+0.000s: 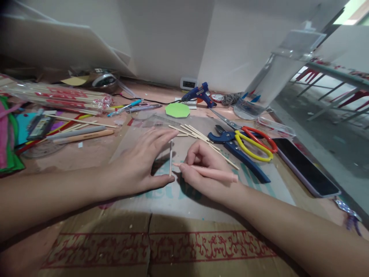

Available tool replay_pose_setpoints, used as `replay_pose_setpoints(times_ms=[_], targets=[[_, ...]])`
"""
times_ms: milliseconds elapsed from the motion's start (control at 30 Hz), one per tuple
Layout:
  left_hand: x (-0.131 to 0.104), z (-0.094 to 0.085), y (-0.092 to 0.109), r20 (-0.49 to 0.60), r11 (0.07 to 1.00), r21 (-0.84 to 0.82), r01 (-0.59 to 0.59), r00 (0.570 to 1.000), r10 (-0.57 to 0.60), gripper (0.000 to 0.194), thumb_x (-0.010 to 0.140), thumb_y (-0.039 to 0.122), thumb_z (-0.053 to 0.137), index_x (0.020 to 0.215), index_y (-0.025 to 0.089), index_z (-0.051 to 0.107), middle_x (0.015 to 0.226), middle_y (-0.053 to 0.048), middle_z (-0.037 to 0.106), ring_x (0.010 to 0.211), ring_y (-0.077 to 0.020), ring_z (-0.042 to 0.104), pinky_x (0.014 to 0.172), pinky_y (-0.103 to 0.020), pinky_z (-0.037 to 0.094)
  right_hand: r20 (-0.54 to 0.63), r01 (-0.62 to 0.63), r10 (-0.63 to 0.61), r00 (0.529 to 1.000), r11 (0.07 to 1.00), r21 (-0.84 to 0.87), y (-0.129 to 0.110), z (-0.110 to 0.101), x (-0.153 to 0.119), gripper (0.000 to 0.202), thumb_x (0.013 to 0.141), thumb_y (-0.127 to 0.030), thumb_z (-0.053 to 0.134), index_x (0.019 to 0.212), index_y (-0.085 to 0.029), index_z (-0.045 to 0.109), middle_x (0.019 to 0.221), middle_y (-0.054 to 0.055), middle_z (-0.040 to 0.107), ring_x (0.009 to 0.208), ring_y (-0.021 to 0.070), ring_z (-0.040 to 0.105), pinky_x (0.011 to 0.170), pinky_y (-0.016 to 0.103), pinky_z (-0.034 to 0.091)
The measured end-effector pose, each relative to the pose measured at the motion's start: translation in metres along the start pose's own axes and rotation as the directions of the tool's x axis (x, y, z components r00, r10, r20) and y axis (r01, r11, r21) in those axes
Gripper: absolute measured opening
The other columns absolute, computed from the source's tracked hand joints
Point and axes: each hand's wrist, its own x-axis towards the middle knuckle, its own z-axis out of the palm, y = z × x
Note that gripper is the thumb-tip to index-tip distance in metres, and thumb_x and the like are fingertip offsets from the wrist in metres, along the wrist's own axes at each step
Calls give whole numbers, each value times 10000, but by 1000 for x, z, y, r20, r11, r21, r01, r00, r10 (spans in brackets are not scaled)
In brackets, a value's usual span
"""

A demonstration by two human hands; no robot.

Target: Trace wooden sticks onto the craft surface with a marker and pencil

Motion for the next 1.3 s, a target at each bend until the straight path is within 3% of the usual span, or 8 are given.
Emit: replay_pose_setpoints(times_ms=[167, 600, 967, 1300], targets=[[1, 0, -2, -14, 999, -46, -13, 1000, 12, 885, 860, 435, 751, 1558, 179, 271, 1535, -198, 418, 1434, -350, 393, 1192, -554, 337, 96, 8, 1, 995, 996, -85, -2, -3, 2, 160, 904, -224, 634, 851, -244, 485, 729, 16, 650, 613, 154, 603, 517, 266, 455], [1, 2, -2, -7, 999, -48, -15, 1000, 15, 887, 874, 443, 740, 1565, 197, 243, 1534, -197, 420, 1434, -344, 402, 1183, -551, 353, 124, -117, 129, 984, 988, -95, -2, -2, 5, 222, 866, -274, 664, 785, -238, 459, 683, 19, 643, 586, 165, 609, 471, 250, 406], [1, 0, -1, 9, 999, -48, 4, 1000, -4, 888, 869, 451, 742, 1565, 195, 252, 1542, -206, 417, 1438, -353, 395, 1186, -572, 345, 99, -95, 104, 990, 991, -98, -4, -3, 4, 213, 870, -299, 663, 806, -239, 470, 692, 17, 655, 600, 157, 608, 487, 248, 424], [0, 1, -2, 11, 999, -43, 7, 1000, -7, 856, 898, 471, 712, 1563, 232, 229, 1540, -184, 418, 1440, -335, 395, 1180, -563, 358, 150, -80, 102, 983, 986, -147, -2, -3, 3, 239, 834, -287, 690, 734, -234, 480, 649, 10, 630, 560, 152, 572, 482, 251, 410]])
